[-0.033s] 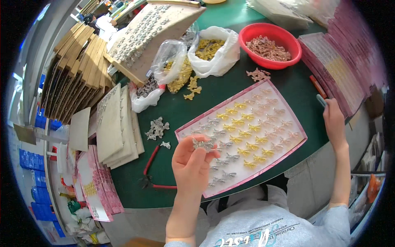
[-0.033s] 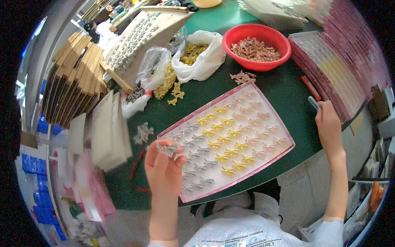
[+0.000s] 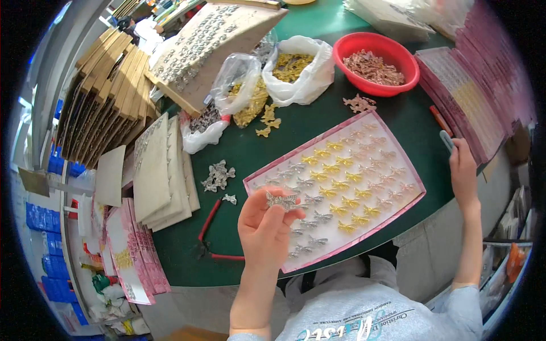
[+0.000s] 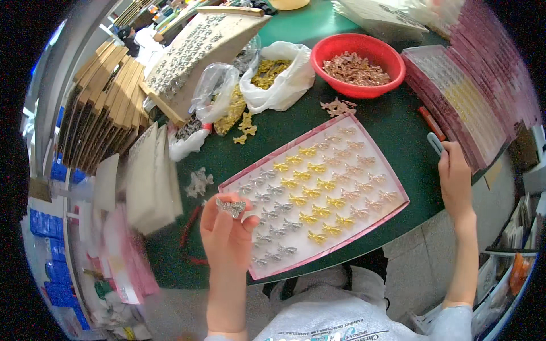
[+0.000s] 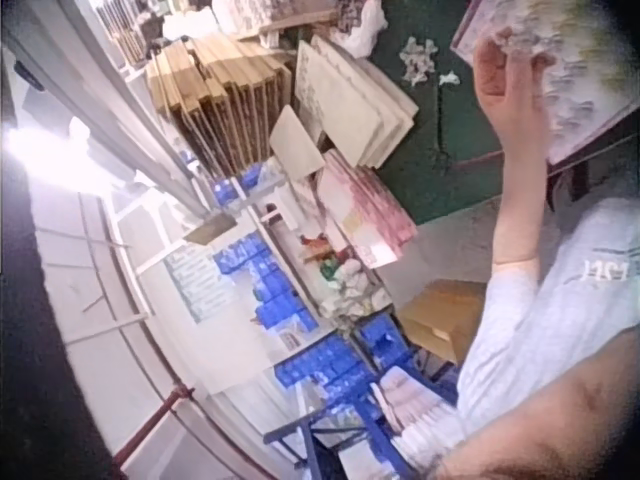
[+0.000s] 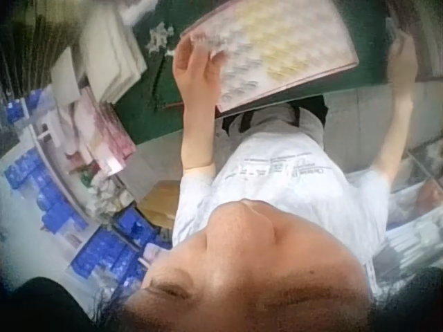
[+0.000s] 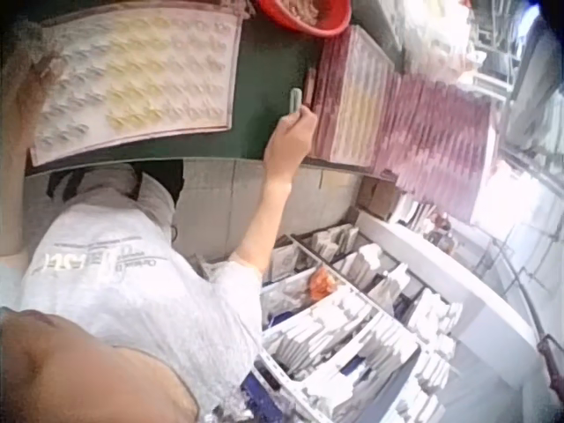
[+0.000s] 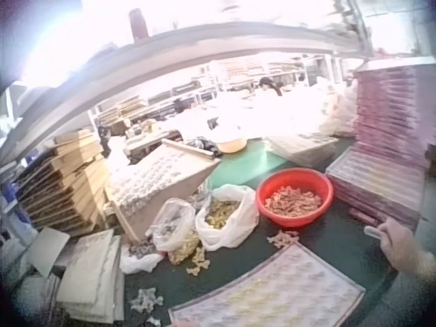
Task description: The person assembles small decorative bows by hand, picking up silver and gold pieces from a tray and arranging them. They use pliers to adjust the shape of the bows and a small tool to refine details. The finished bows are placed back onto the tray in organized rows.
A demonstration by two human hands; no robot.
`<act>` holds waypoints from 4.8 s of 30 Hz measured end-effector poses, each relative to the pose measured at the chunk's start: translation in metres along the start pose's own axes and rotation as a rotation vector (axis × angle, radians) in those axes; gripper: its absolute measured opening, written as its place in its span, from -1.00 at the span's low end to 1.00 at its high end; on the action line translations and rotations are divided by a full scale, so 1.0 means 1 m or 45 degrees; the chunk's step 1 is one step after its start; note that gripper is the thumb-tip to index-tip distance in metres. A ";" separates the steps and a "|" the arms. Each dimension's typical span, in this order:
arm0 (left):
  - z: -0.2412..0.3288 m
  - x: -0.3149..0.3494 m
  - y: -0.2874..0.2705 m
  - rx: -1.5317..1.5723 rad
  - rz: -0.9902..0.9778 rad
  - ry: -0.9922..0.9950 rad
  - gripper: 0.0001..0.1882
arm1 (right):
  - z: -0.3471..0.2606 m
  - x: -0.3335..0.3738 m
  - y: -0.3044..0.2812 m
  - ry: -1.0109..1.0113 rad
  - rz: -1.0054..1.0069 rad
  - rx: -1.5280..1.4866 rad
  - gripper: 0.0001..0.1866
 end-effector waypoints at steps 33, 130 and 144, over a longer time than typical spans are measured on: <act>0.007 0.023 -0.024 -0.422 0.277 0.206 -0.77 | -0.229 0.022 0.066 -0.443 -0.364 -1.160 -0.72; -0.002 0.021 -0.032 -0.290 0.257 0.265 -0.74 | -0.230 0.025 0.068 -0.360 -0.389 -1.167 -0.77; -0.004 0.021 -0.032 -0.429 0.262 0.309 -0.77 | -0.232 0.026 0.070 -0.377 -0.333 -1.107 -0.78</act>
Point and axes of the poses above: each hand's wrist, its own x-axis away from the middle knuckle, its own y-axis out of the palm, z = x × y, the point moved 2 cm from there along -x, towards the middle knuckle, and after that the axes turned 4 degrees about -z, right-handed, at the moved point
